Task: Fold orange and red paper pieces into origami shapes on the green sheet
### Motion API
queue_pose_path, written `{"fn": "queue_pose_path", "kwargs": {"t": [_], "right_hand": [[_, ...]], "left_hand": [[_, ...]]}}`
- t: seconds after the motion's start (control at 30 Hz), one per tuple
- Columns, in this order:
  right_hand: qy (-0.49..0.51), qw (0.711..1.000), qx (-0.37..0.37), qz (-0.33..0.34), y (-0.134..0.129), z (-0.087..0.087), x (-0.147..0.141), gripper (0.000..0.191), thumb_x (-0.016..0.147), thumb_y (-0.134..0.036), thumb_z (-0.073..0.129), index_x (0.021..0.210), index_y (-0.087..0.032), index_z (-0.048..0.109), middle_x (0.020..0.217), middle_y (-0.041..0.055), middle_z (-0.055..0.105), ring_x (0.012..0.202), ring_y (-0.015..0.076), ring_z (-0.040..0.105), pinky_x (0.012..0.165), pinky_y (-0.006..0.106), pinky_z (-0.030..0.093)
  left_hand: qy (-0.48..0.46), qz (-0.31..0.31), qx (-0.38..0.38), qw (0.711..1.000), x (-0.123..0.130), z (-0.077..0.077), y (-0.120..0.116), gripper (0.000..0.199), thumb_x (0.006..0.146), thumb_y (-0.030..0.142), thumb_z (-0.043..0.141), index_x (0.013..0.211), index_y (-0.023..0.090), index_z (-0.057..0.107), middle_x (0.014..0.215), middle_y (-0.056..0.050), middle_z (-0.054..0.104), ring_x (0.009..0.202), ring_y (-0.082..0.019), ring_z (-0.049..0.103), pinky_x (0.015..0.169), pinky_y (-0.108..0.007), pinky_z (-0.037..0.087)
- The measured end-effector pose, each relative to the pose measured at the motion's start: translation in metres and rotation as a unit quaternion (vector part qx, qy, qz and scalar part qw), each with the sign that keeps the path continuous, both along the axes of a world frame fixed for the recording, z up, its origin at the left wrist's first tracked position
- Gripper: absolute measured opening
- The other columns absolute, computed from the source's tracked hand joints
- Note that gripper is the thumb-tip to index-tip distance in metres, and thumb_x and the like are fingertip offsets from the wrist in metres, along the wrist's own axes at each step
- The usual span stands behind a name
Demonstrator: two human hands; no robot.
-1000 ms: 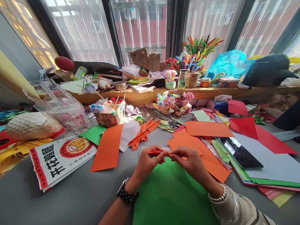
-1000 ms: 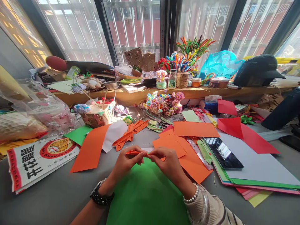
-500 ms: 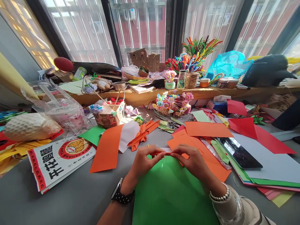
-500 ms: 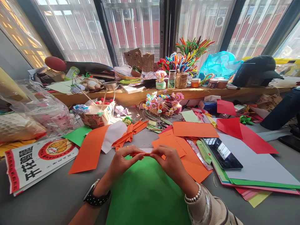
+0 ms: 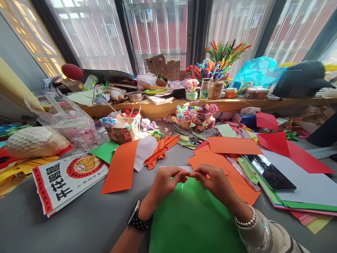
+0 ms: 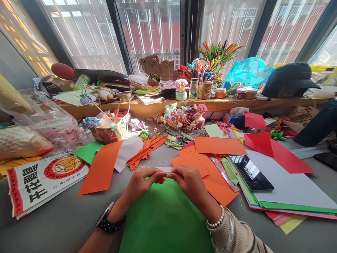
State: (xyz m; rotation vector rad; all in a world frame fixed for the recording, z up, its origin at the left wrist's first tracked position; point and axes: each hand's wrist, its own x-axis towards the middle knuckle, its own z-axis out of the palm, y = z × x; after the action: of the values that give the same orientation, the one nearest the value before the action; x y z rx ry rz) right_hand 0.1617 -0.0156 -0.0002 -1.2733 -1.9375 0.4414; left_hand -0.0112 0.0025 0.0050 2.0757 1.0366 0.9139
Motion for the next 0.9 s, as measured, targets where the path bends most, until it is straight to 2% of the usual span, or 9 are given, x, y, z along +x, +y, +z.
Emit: {"fn": "queue_pose_path", "kwargs": {"t": [0.23, 0.4, 0.6, 0.9], "right_hand": [[-0.017, 1.0, -0.005, -0.014, 0.0036, -0.0029, 0.0075, 0.018, 0.079, -0.026, 0.048, 0.069, -0.018, 0.06, 0.062, 0.0009, 0.062, 0.054, 0.0126, 0.055, 0.051, 0.022, 0.04], [-0.006, 0.999, 0.015, -0.036, 0.0048, -0.0044, 0.0096, 0.017, 0.079, -0.024, 0.048, 0.068, -0.018, 0.058, 0.064, 0.0016, 0.062, 0.059, 0.0136, 0.055, 0.053, 0.023, 0.041], [-0.002, 0.997, 0.049, -0.054, 0.0036, -0.0055, 0.0103, 0.017, 0.08, -0.024, 0.047, 0.07, -0.017, 0.058, 0.065, 0.0024, 0.06, 0.059, 0.0134, 0.054, 0.054, 0.023, 0.041], [-0.005, 0.993, 0.111, -0.038, 0.002, -0.0042, 0.0092, 0.017, 0.081, -0.024, 0.045, 0.072, -0.016, 0.058, 0.064, 0.0031, 0.057, 0.057, 0.0131, 0.051, 0.053, 0.022, 0.04]], "left_hand": [[-0.053, 0.033, -0.078, 0.995, -0.0053, -0.0037, 0.0061, 0.025, 0.078, 0.031, 0.046, 0.07, 0.015, 0.064, 0.061, -0.002, 0.065, 0.057, -0.013, 0.061, 0.055, -0.021, 0.048], [-0.132, 0.074, -0.094, 0.984, -0.0081, -0.0046, 0.0091, 0.018, 0.07, 0.029, 0.057, 0.079, 0.015, 0.062, 0.071, -0.003, 0.066, 0.067, -0.015, 0.063, 0.062, -0.023, 0.05], [-0.154, 0.074, -0.026, 0.985, -0.0085, -0.0025, 0.0077, 0.013, 0.069, 0.026, 0.058, 0.075, 0.017, 0.051, 0.078, -0.002, 0.065, 0.073, -0.014, 0.062, 0.069, -0.027, 0.051], [-0.096, 0.078, 0.049, 0.991, -0.0096, -0.0041, 0.0065, 0.009, 0.071, 0.024, 0.057, 0.074, 0.017, 0.053, 0.072, -0.001, 0.062, 0.068, -0.012, 0.06, 0.066, -0.023, 0.051]]}}
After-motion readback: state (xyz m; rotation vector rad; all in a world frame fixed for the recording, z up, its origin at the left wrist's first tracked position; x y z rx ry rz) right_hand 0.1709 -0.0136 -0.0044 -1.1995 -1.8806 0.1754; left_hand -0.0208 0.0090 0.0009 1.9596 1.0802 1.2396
